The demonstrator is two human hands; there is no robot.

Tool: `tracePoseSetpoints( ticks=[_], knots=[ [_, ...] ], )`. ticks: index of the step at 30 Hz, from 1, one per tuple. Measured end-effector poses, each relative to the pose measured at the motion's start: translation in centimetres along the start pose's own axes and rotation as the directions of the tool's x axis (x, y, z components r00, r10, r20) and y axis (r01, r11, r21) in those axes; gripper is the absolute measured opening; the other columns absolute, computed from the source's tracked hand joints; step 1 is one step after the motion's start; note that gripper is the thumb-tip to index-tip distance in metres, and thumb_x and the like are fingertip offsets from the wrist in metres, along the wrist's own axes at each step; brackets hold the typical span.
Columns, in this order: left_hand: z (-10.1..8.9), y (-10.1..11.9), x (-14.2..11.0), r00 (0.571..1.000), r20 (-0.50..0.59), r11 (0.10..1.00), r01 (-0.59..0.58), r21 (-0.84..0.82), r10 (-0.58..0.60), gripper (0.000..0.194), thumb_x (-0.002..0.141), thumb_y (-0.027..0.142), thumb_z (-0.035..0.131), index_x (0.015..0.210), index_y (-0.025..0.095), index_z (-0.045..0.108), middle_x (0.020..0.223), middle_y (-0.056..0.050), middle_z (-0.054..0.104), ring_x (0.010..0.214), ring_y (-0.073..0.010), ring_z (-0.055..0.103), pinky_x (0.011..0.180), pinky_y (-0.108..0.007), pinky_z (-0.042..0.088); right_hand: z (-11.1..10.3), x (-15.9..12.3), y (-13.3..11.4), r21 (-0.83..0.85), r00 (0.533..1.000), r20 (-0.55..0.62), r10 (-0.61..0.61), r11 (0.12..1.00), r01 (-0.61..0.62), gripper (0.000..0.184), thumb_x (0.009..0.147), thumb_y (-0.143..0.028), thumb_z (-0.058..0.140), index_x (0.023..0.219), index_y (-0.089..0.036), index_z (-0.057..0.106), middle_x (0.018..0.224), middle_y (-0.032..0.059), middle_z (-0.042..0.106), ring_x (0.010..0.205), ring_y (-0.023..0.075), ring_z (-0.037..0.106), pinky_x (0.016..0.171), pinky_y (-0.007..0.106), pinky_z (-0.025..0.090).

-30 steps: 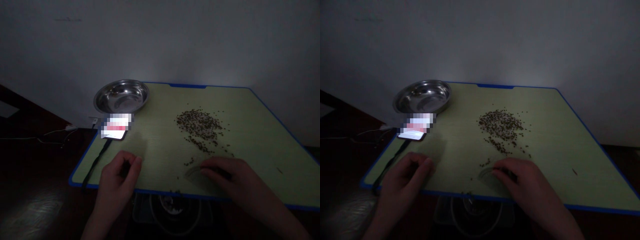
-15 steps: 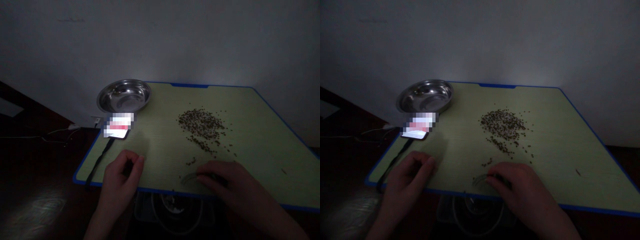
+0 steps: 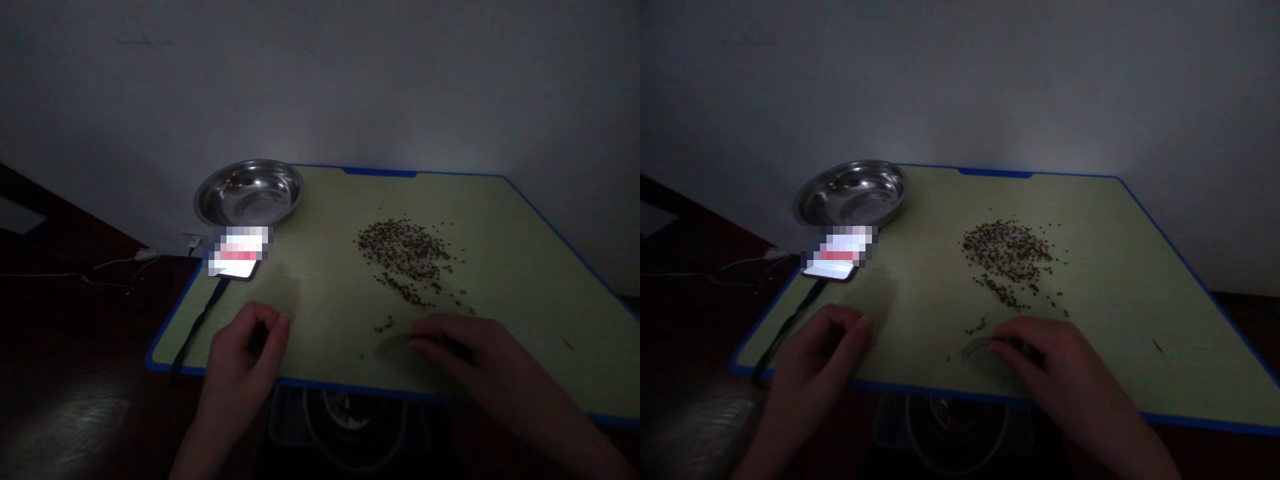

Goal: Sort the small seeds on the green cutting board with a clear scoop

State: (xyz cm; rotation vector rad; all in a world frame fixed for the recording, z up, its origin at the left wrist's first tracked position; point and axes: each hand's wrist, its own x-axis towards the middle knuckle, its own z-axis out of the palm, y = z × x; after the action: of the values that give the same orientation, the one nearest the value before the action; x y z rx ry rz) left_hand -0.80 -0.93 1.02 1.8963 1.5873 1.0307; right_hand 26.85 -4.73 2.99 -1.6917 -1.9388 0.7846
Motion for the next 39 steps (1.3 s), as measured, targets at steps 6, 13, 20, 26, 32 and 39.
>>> tracePoseSetpoints(
  ticks=[6, 13, 20, 26, 32, 39],
  knots=[
    [0.0, 0.1, 0.1, 1.000, -0.009, 1.000, 0.002, 0.023, -0.002, 0.023, 0.087, 0.030, 0.054, 0.066, 0.022, 0.051, 0.057, 0.005, 0.055, 0.048, -0.0110, 0.051, 0.044, -0.022, 0.040, 1.9, 0.1, -1.2, -0.024, 0.999, 0.009, -0.038, 0.999, 0.039, 0.020, 0.092, -0.028, 0.053, 0.087, -0.027, 0.073, 0.083, -0.0010, 0.077, 0.073, 0.0170, 0.071, 0.067, 0.028, 0.053],
    [0.0, -0.1, 0.1, 1.000, -0.007, 1.000, -0.003, 0.030, 0.003, 0.024, 0.088, 0.032, 0.054, 0.066, 0.023, 0.051, 0.058, 0.005, 0.055, 0.049, -0.0111, 0.052, 0.045, -0.022, 0.041, 1.7, 0.5, -0.4, -0.172, 0.999, -0.045, -0.030, 0.985, 0.022, 0.024, 0.093, -0.030, 0.051, 0.092, -0.026, 0.074, 0.091, 0.0026, 0.078, 0.079, 0.0219, 0.073, 0.072, 0.035, 0.056],
    [0.0, -0.2, 0.3, 1.000, -0.010, 0.999, -0.011, 0.050, 0.012, 0.025, 0.088, 0.033, 0.054, 0.066, 0.023, 0.052, 0.057, 0.005, 0.055, 0.049, -0.0116, 0.053, 0.045, -0.022, 0.042, -1.8, 0.4, 2.3, -0.154, 0.979, -0.199, 0.036, 0.986, -0.068, 0.022, 0.091, -0.035, 0.054, 0.090, -0.025, 0.073, 0.088, 0.0018, 0.078, 0.076, 0.0205, 0.072, 0.067, 0.032, 0.055],
    [0.0, -0.3, 0.2, 1.000, -0.017, 0.999, -0.006, 0.036, 0.006, 0.025, 0.087, 0.034, 0.055, 0.065, 0.023, 0.052, 0.056, 0.005, 0.054, 0.048, -0.0115, 0.051, 0.043, -0.022, 0.040, -1.2, 2.4, 1.4, -0.242, 0.990, -0.138, -0.030, 0.970, -0.004, 0.023, 0.093, -0.032, 0.051, 0.089, -0.023, 0.072, 0.082, 0.0027, 0.076, 0.072, 0.0200, 0.070, 0.066, 0.033, 0.052],
    [-0.1, 0.0, 0.2, 1.000, -0.022, 0.999, -0.012, 0.039, 0.013, 0.025, 0.087, 0.032, 0.055, 0.064, 0.023, 0.052, 0.056, 0.005, 0.054, 0.048, -0.0116, 0.052, 0.045, -0.023, 0.041, -1.4, 1.4, 0.9, -0.169, 0.990, -0.119, -0.069, 0.985, 0.048, 0.023, 0.093, -0.031, 0.051, 0.089, -0.025, 0.073, 0.087, 0.0025, 0.077, 0.074, 0.0189, 0.071, 0.067, 0.031, 0.054],
    [-0.1, -0.1, 0.1, 1.000, -0.008, 0.999, 0.007, 0.040, -0.007, 0.025, 0.087, 0.033, 0.054, 0.064, 0.023, 0.052, 0.056, 0.005, 0.055, 0.049, -0.0119, 0.053, 0.046, -0.023, 0.042, -1.0, 0.0, 1.1, -0.112, 0.997, 0.042, -0.065, 0.991, 0.070, 0.023, 0.093, -0.030, 0.052, 0.084, -0.028, 0.073, 0.083, -0.0008, 0.077, 0.071, 0.0167, 0.071, 0.064, 0.027, 0.054]
  ],
)
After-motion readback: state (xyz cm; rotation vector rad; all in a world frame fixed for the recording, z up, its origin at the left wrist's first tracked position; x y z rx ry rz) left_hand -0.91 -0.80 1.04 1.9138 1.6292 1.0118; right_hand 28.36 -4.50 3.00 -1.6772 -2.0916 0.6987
